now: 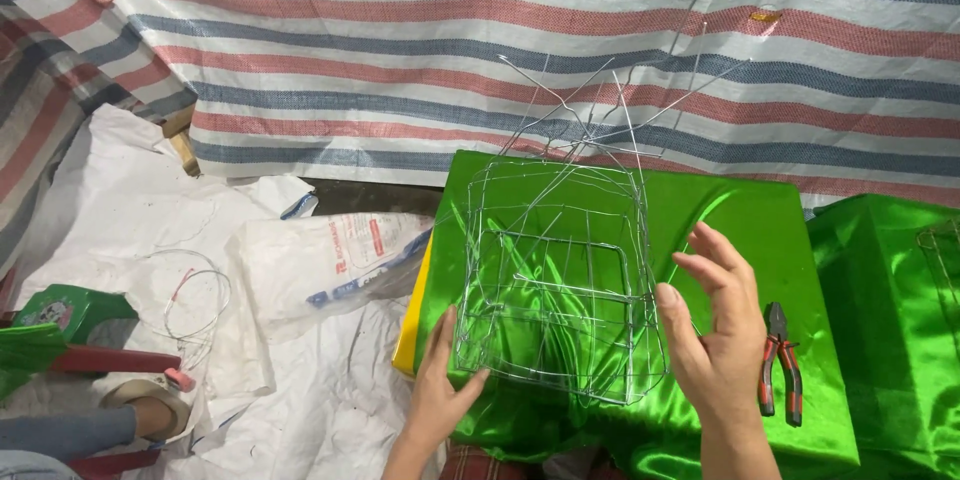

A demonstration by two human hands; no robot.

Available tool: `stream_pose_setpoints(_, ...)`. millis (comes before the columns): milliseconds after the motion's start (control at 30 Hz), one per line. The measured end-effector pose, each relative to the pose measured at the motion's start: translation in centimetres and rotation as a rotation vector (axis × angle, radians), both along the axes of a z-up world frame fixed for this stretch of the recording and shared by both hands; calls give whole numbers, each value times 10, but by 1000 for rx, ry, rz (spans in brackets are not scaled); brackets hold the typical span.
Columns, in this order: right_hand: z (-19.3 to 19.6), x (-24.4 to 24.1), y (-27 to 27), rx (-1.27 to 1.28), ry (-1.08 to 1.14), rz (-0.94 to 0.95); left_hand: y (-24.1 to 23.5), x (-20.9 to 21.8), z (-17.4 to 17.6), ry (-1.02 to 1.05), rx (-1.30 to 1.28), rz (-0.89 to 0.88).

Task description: Assembling a wire frame structure by bending metal wires and using pliers to secure the joints.

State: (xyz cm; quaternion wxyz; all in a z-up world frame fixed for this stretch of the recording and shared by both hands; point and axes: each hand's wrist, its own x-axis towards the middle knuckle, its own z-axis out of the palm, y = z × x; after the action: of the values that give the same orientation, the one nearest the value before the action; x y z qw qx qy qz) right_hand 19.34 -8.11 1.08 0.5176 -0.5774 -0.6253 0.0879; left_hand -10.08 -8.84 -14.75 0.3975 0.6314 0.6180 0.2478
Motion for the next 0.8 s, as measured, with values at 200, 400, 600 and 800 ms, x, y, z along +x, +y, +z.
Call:
stream_pose_setpoints(200,-42,40,-8,16,-164,148,-12,-3,49,-96,250,44)
stream_pose_setpoints(400,-45,37,-3,77,-374,110,11,26,106,-162,887,-85)
stream_pose_setpoints(600,-56,35,8,196,-371,110,45,68,114,-226,1104,-92)
stream_pose_setpoints(800,-75,46,17,221,-374,160,52,85,105,-168,1122,16)
